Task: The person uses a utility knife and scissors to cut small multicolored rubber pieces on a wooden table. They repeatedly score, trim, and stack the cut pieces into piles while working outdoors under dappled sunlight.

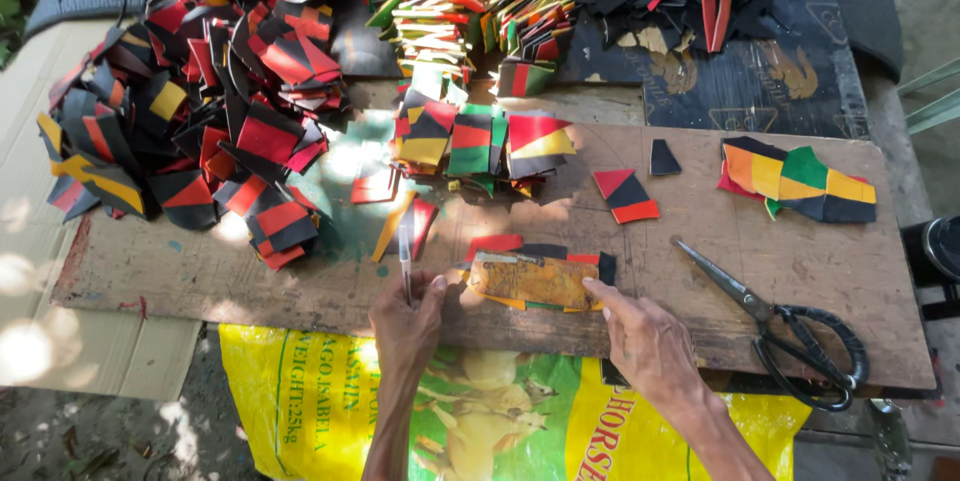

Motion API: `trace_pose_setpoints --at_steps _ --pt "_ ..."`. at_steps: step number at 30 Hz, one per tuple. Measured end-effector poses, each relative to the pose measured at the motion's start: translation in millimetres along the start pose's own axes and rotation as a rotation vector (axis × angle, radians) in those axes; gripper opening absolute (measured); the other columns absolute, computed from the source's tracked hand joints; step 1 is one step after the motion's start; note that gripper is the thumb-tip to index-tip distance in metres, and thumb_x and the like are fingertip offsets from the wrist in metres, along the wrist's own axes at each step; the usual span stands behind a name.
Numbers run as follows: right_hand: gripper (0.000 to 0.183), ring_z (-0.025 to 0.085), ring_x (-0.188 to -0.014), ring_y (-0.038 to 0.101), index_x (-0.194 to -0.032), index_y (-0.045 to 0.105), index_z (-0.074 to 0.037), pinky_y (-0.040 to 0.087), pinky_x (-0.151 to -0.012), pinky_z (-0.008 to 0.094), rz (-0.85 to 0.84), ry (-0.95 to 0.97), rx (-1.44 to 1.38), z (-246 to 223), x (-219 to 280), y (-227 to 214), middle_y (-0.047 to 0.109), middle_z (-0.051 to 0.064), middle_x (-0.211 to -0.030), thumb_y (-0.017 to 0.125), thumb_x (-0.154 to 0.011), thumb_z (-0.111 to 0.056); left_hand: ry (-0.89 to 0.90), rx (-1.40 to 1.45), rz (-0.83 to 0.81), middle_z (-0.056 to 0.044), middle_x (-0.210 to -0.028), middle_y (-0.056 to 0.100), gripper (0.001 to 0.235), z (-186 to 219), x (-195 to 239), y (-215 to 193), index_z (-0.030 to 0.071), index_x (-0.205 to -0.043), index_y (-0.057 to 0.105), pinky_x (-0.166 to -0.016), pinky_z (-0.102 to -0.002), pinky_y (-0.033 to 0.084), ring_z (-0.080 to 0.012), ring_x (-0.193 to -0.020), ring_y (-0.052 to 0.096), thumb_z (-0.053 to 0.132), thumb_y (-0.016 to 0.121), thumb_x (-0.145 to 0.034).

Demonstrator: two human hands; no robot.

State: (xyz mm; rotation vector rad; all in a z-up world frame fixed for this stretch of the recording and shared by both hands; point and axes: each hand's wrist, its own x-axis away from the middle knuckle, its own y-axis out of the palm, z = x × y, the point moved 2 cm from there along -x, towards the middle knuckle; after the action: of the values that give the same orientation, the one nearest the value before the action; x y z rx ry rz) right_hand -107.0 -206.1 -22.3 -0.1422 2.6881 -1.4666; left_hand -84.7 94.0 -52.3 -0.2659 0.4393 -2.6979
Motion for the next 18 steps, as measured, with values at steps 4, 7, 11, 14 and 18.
trace_pose_setpoints --at_steps 4,7,11,14,18 --pt "0.039 0.033 -0.073 0.066 -0.128 0.067 -0.018 0.055 -0.071 0.045 0.018 -0.023 -0.069 -4 -1 -5 0.073 0.013 -0.083 0.060 -0.091 -0.008 -0.073 -0.009 -0.003 0.002 -0.071 0.068 0.018 1 -1 1 0.001 -0.095 0.075 -0.053 -0.022 0.046 -0.0038 -0.058 0.054 0.017 0.078 -0.085" --pt "0.046 0.033 -0.076 0.063 -0.130 0.066 -0.017 0.053 -0.074 0.044 0.031 -0.037 -0.072 -5 -5 -7 0.071 0.011 -0.080 0.061 -0.086 -0.004 -0.088 0.015 -0.037 0.001 -0.070 0.068 0.018 6 -7 3 0.001 -0.093 0.075 -0.053 -0.023 0.045 -0.0041 -0.059 0.055 0.016 0.079 -0.085" --pt "0.041 0.030 -0.077 0.058 -0.125 0.070 -0.016 0.049 -0.079 0.043 0.055 -0.072 -0.070 -1 -4 -8 0.065 0.010 -0.081 0.062 -0.087 -0.002 -0.007 0.039 -0.110 0.002 -0.070 0.062 0.016 13 5 13 0.002 -0.094 0.073 -0.053 -0.023 0.041 -0.0036 -0.061 0.052 0.015 0.078 -0.087" --pt "0.041 0.029 -0.080 0.055 -0.122 0.073 -0.016 0.048 -0.079 0.041 0.079 -0.080 -0.068 0 -7 -8 0.059 0.010 -0.081 0.063 -0.086 0.000 0.138 -0.047 -0.119 0.000 -0.071 0.060 0.016 28 8 29 0.003 -0.097 0.074 -0.054 -0.024 0.042 -0.0059 -0.062 0.051 0.015 0.079 -0.087" --pt "0.041 0.028 -0.086 0.054 -0.116 0.076 -0.015 0.049 -0.081 0.041 0.173 -0.105 -0.127 -2 -10 -7 0.059 0.009 -0.090 0.065 -0.081 0.003 0.133 -0.129 -0.180 -0.002 -0.075 0.063 0.016 45 10 46 0.006 -0.097 0.076 -0.050 -0.030 0.047 -0.0096 -0.059 0.059 0.016 0.077 -0.084"
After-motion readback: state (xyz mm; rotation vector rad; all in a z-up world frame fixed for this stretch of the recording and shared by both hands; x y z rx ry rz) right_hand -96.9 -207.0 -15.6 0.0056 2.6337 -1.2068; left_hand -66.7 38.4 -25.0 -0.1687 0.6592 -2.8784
